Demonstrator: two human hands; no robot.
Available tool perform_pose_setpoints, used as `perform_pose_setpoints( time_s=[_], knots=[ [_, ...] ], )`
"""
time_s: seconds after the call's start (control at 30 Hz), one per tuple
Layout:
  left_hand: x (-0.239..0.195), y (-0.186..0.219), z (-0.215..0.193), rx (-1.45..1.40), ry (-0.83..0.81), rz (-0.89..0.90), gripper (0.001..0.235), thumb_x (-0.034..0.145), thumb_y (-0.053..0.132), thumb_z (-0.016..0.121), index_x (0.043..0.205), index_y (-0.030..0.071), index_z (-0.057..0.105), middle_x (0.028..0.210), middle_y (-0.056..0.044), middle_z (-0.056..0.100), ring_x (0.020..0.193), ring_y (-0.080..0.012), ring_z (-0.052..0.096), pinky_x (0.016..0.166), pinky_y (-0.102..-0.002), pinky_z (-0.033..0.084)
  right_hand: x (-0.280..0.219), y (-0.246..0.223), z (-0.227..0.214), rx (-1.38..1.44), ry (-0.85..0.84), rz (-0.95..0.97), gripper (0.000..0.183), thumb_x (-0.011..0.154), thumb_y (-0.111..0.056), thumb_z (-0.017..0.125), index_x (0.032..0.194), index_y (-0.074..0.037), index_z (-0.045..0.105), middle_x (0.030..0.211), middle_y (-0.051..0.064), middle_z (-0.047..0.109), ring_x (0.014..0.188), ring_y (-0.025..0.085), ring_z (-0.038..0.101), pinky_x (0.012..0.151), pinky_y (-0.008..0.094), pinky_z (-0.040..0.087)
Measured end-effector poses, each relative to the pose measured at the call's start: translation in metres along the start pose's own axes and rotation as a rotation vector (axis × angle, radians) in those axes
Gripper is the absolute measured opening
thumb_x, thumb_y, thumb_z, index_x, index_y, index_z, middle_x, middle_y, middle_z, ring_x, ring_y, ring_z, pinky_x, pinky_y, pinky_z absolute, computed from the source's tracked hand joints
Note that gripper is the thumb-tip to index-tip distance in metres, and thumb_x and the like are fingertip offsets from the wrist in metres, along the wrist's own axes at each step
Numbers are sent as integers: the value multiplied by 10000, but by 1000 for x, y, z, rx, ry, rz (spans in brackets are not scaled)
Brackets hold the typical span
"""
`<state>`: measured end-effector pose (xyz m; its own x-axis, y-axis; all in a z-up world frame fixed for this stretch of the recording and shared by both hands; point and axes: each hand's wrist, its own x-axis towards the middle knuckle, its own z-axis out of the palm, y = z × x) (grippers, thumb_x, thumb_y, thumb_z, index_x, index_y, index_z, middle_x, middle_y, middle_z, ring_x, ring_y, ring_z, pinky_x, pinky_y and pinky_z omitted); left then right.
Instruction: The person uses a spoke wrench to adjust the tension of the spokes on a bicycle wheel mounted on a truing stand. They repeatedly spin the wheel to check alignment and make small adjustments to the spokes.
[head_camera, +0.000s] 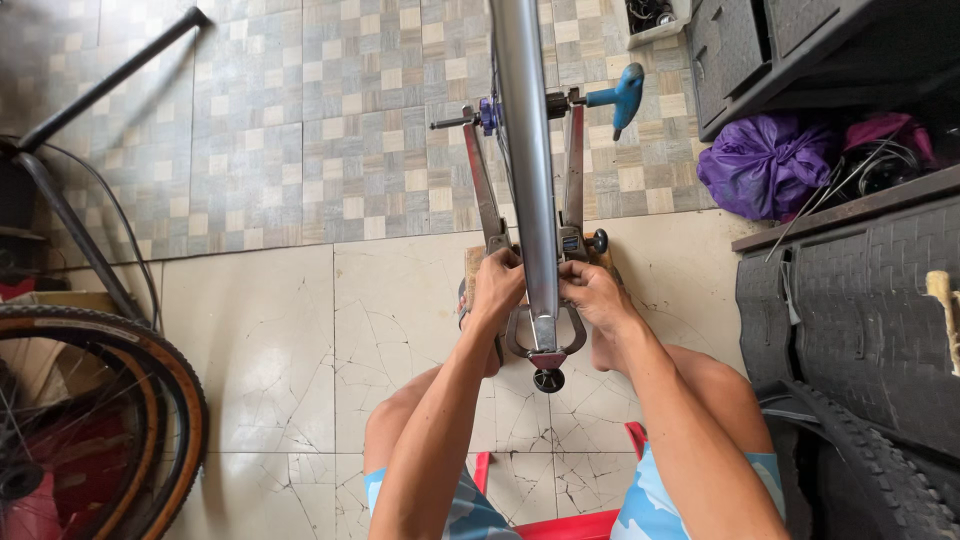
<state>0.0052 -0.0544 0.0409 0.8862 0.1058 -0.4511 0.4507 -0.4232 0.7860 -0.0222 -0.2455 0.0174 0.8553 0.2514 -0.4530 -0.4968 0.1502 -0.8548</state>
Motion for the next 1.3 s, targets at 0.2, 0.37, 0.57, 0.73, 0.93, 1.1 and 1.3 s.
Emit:
perform_pose_setpoints(
  time_s=[0.2, 0.37, 0.57, 0.73, 0.93, 1.1, 1.3],
  knots=[
    [-17, -3, -2, -151, -40, 189, 572, 843, 348, 808, 1199, -82, 686, 992, -183, 787, 884, -202, 772, 751, -308, 612, 5, 5, -3, -15, 147, -37, 189, 939, -120, 691, 1095, -18, 658, 938, 80, 723, 785, 122, 662, 716, 283, 546],
    [-22, -5, -2, -164, -128, 79, 587, 807, 290, 790, 1255, -56, 634, 1016, -163, 773, 870, -217, 766, 697, -336, 616, 7, 1, -3, -41, 250, -102, 218, 939, -114, 660, 1137, -23, 643, 979, 68, 740, 827, 86, 673, 730, 243, 547],
    [-10, -24, 9, -187, -154, 94, 553, 833, 262, 814, 1225, -94, 655, 1050, -188, 781, 944, -215, 770, 801, -316, 611, 4, -3, 1, -68, 214, -155, 303, 914, -113, 659, 1192, 8, 658, 957, 77, 728, 795, 92, 663, 691, 252, 543],
    [2, -41, 22, -201, -145, 105, 586, 815, 293, 813, 1224, -98, 658, 1056, -193, 777, 964, -228, 767, 826, -317, 614, 6, 9, -1, -105, 242, -171, 244, 942, -135, 679, 1130, 19, 652, 927, 76, 722, 779, 96, 648, 680, 256, 523],
    [-1, -40, 22, -172, -96, 125, 550, 831, 291, 778, 1224, -77, 672, 1031, -184, 774, 912, -221, 749, 780, -323, 597, -1, 0, 0, -112, 203, -196, 203, 964, -179, 699, 1084, -19, 668, 910, 47, 720, 806, 81, 644, 735, 245, 528],
    [-12, -19, 22, -488, -114, 23, 478, 886, 378, 654, 1180, 2, 680, 951, -124, 768, 802, -190, 727, 670, -302, 590, -23, -15, 1, -220, 225, -277, 158, 943, -162, 711, 1035, -34, 695, 909, 41, 728, 816, 95, 630, 755, 262, 528],
    [-11, -3, 20, -358, 18, 63, 487, 790, 276, 870, 1054, -59, 635, 887, -121, 705, 741, -200, 714, 586, -316, 586, -61, -29, -11, -165, 241, -294, 174, 946, -167, 709, 1036, -21, 683, 893, 61, 718, 802, 113, 654, 733, 271, 544]
  ],
)
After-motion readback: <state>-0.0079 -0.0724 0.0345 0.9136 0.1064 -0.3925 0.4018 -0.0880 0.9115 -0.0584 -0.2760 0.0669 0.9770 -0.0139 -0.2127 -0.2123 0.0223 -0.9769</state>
